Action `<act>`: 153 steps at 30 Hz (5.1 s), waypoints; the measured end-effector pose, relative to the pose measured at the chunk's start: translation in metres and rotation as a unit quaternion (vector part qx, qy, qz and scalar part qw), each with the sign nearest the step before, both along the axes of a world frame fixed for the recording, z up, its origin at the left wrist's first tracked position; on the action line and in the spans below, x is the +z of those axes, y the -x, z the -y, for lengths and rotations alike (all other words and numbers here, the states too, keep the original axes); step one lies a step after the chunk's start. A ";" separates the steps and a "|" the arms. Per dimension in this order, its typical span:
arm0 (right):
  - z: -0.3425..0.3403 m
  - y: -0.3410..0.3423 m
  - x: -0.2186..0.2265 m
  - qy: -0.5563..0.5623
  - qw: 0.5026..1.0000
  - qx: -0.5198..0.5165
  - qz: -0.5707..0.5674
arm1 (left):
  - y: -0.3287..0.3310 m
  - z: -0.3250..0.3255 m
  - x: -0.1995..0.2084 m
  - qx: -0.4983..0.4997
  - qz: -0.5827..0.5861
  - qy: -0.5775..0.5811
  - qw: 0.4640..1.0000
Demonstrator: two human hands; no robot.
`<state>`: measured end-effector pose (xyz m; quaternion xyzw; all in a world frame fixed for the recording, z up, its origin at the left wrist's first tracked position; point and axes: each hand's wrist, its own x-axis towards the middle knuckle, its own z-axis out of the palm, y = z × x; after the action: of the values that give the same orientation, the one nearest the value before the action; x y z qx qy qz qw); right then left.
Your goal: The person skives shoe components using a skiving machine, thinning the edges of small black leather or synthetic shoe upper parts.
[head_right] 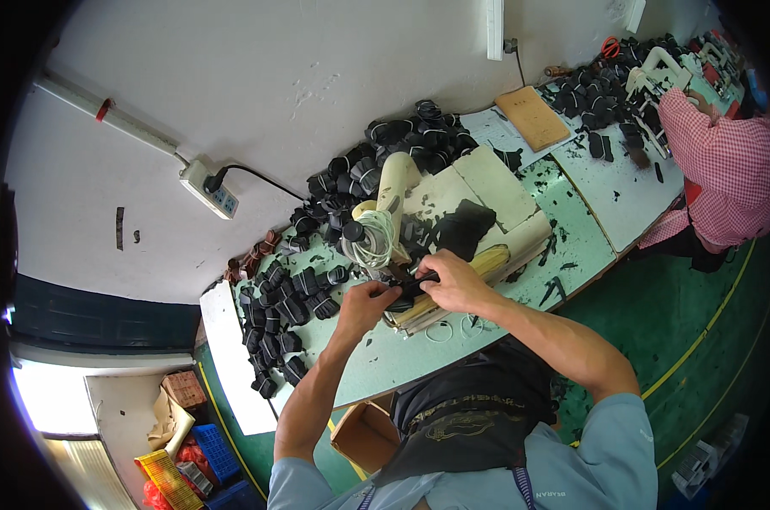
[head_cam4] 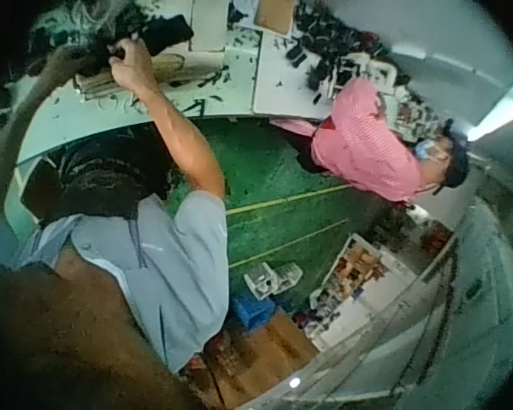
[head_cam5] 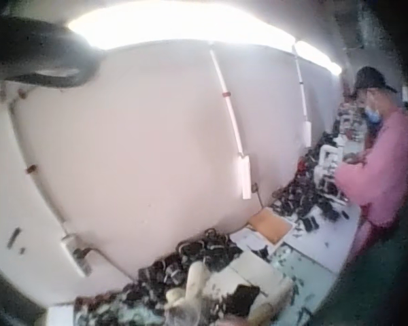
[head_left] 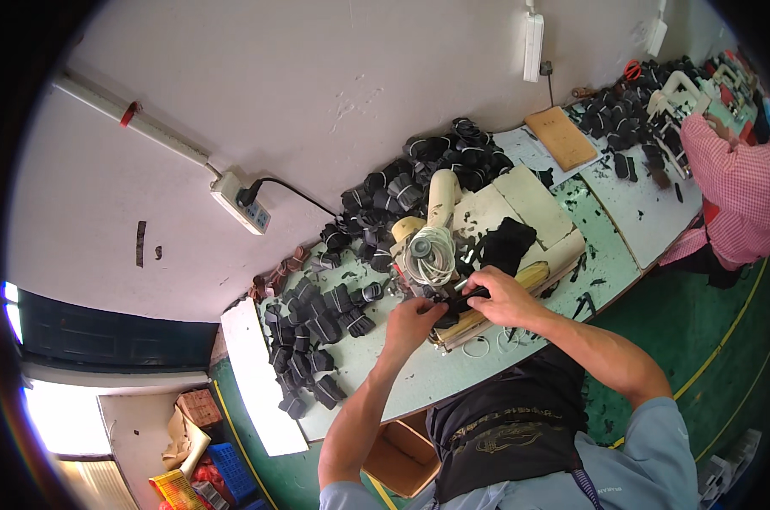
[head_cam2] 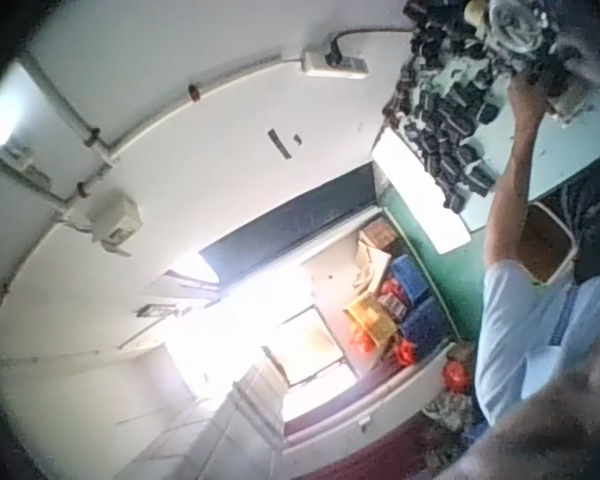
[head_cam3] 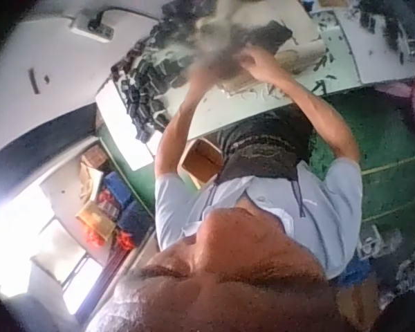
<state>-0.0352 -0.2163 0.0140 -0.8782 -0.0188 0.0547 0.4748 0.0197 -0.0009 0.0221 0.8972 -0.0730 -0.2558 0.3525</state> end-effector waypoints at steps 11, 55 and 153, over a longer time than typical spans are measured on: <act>0.005 0.003 0.007 -0.014 0.999 0.001 -0.053 | -0.001 -0.017 -0.005 0.010 -0.036 0.036 0.999; 0.003 0.003 -0.009 -0.028 0.998 -0.050 0.016 | 0.010 -0.005 -0.007 0.046 0.028 0.126 0.991; -0.007 0.012 -0.001 0.076 0.994 -0.010 0.079 | 0.014 -0.002 -0.023 0.063 -0.003 0.047 0.997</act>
<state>-0.0475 -0.2090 0.0133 -0.9136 -0.0433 -0.0180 0.4038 0.0060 0.0015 -0.0006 0.8818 -0.0269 -0.2319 0.4099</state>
